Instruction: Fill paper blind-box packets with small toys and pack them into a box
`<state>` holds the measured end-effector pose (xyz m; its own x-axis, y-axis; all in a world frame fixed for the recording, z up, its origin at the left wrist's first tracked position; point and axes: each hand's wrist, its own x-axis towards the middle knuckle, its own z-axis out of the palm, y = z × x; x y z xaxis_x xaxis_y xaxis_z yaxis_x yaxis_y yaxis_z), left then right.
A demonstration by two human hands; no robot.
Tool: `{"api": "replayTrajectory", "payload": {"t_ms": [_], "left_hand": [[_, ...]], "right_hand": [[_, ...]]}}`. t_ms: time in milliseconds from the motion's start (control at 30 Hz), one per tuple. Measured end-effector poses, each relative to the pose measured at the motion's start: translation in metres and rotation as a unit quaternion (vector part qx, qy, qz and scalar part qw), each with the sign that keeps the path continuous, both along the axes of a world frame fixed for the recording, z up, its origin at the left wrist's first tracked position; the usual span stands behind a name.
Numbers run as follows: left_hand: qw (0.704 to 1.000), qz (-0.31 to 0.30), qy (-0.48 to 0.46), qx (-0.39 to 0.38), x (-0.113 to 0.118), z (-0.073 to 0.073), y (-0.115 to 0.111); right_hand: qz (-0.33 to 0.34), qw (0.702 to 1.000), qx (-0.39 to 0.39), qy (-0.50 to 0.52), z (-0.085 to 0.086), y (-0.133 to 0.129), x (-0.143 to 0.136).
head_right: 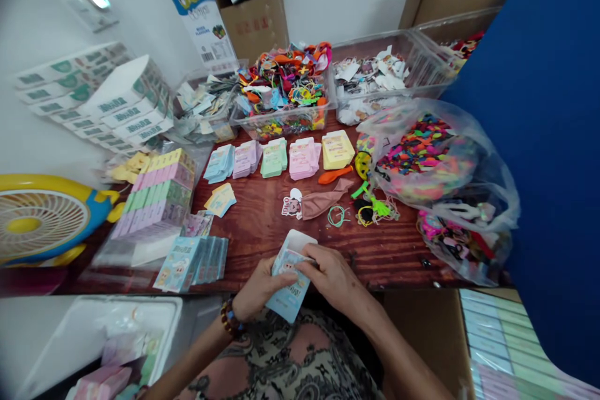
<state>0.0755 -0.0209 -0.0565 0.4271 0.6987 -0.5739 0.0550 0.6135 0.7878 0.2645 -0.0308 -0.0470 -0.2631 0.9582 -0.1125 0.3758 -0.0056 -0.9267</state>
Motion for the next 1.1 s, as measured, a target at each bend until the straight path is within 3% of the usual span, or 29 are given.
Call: {"api": "replayTrajectory", "payload": {"t_ms": [133, 267, 367, 467, 600, 667, 800, 1100], "left_hand": [[0.992, 0.019, 0.030, 0.118, 0.000, 0.016, 0.000], [0.970, -0.044, 0.065, 0.228, -0.012, 0.030, -0.004], [0.973, -0.085, 0.063, 0.204, -0.019, 0.029, -0.006], [0.982, -0.075, 0.035, 0.173, -0.020, 0.024, -0.006], [0.986, -0.017, -0.016, 0.162, -0.020, 0.024, -0.005], [0.986, -0.011, -0.018, 0.167, -0.020, 0.025, -0.004], [0.984, -0.032, -0.001, 0.175, -0.023, 0.026, -0.002], [0.978, -0.126, -0.005, 0.166, -0.034, 0.042, 0.015]], "right_hand": [[-0.018, 1.000, 0.000, 0.007, 0.000, 0.000, 0.008], [0.025, 0.999, 0.017, -0.025, 0.004, 0.000, 0.012], [0.060, 0.995, 0.035, -0.066, 0.008, 0.000, 0.011], [0.066, 0.996, 0.054, -0.038, 0.010, -0.001, 0.007], [-0.076, 0.989, 0.103, 0.080, 0.003, -0.008, 0.001], [-0.125, 0.978, 0.076, 0.148, -0.005, -0.012, -0.002], [-0.112, 0.977, 0.012, 0.178, -0.016, -0.012, -0.004], [-0.058, 0.989, 0.080, 0.107, 0.002, 0.004, -0.005]]}}
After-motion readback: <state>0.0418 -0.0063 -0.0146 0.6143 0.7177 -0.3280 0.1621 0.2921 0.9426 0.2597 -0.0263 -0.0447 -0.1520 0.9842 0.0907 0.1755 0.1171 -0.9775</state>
